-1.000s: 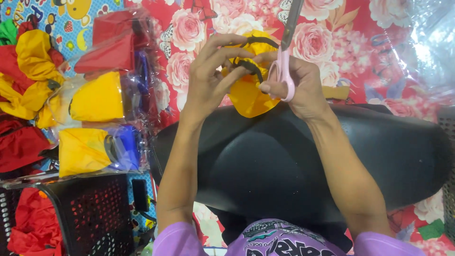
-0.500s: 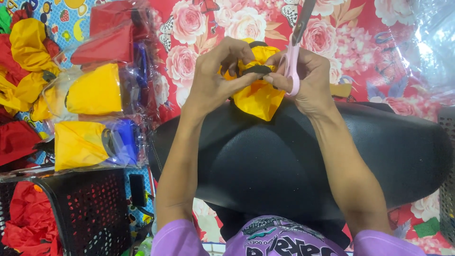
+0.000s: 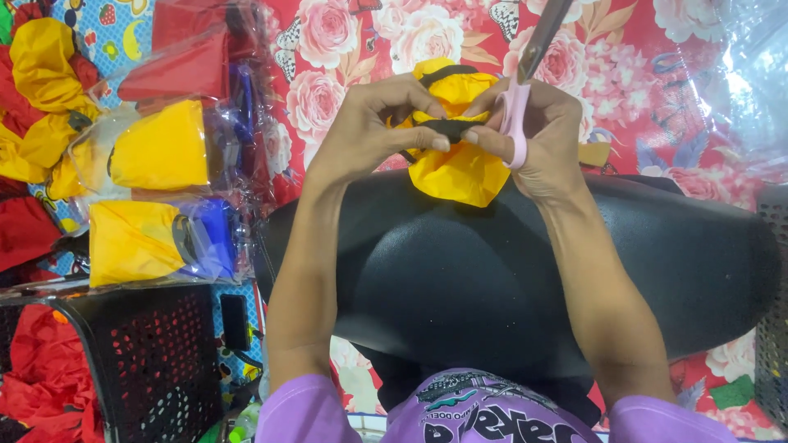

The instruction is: The person folds a yellow cloth on a black surface, places it into a clear plastic bag, and seals the bag. They then pick up a yellow drawstring bag, use pink scissors to cut the black drawstring, and trim the fabric edge.

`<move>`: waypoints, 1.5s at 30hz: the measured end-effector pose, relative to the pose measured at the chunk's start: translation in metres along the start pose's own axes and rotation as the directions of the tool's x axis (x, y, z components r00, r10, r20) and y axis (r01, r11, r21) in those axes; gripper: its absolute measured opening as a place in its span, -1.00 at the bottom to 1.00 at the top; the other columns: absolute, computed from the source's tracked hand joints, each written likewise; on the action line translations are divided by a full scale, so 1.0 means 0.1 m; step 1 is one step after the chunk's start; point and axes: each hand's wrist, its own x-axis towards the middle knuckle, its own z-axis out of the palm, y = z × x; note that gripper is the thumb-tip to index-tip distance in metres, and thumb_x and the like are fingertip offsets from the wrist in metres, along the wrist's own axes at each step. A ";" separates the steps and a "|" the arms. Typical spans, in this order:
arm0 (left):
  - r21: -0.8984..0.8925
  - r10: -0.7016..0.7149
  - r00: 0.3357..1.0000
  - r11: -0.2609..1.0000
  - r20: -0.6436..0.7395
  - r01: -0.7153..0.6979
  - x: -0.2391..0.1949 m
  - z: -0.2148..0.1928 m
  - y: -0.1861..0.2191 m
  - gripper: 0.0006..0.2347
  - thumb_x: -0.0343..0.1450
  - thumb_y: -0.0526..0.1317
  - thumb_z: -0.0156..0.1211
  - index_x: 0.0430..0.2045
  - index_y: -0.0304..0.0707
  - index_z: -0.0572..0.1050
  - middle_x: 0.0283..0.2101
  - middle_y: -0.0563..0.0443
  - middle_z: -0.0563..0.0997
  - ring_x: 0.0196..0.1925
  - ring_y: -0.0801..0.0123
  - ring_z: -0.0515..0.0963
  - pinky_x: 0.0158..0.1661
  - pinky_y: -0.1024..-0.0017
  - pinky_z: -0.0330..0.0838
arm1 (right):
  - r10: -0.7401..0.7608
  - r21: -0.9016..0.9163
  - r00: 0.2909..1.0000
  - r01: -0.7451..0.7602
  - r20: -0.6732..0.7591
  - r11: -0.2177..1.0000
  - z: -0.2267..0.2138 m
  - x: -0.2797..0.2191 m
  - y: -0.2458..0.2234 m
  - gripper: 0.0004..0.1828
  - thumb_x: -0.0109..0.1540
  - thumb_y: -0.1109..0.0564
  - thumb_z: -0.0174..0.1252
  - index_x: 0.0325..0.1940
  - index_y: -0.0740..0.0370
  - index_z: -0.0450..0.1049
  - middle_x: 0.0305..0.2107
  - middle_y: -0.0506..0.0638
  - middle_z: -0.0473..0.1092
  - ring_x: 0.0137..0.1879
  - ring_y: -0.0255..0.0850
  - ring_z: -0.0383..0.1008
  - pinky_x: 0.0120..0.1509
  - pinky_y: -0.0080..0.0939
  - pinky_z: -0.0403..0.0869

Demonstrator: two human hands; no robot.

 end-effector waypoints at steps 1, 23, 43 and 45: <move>-0.025 -0.001 1.000 1.000 0.005 0.001 0.00 0.00 0.00 -0.86 0.46 -0.24 0.39 -0.16 -0.18 0.59 -0.10 0.01 0.60 -0.10 0.33 0.62 -0.05 0.57 0.57 | -0.029 0.032 1.000 0.029 0.004 0.999 0.00 0.01 0.00 -0.82 0.29 0.08 0.37 -0.09 0.06 0.52 -0.13 -0.09 0.47 0.05 -0.22 0.56 0.21 -0.24 0.62; -0.065 -0.006 0.956 0.998 -0.292 -0.014 -0.06 -0.22 0.05 -0.87 0.47 -0.23 0.35 -0.17 -0.21 0.63 -0.10 -0.01 0.67 -0.02 0.25 0.72 0.06 0.47 0.65 | -0.137 -0.366 0.951 0.236 0.277 0.900 -0.44 -0.02 -0.22 -0.78 0.27 0.12 0.38 -0.20 0.18 0.43 -0.25 -0.03 0.34 -0.12 -0.25 0.33 0.05 -0.30 0.42; 0.279 0.032 0.996 0.960 -0.082 -0.008 -0.46 -0.72 0.46 -0.80 0.56 -0.17 0.21 -0.09 -0.34 0.57 -0.15 -0.08 0.53 -0.10 0.25 0.59 -0.09 0.56 0.56 | -0.139 -0.552 0.891 0.383 0.433 0.741 -0.16 -0.03 -0.07 -0.56 0.13 0.11 0.56 -0.34 0.24 0.35 -0.39 -0.01 0.26 -0.31 -0.19 0.18 -0.24 -0.22 0.15; 0.281 0.027 0.997 0.960 -0.076 -0.004 -0.45 -0.74 0.46 -0.80 0.56 -0.16 0.20 -0.09 -0.34 0.56 -0.16 -0.07 0.54 -0.10 0.26 0.60 -0.09 0.56 0.56 | -0.134 -0.558 0.884 0.394 0.448 0.731 -0.16 -0.01 -0.05 -0.60 0.13 0.09 0.55 -0.30 0.25 0.39 -0.36 0.01 0.31 -0.30 -0.17 0.24 -0.25 -0.23 0.18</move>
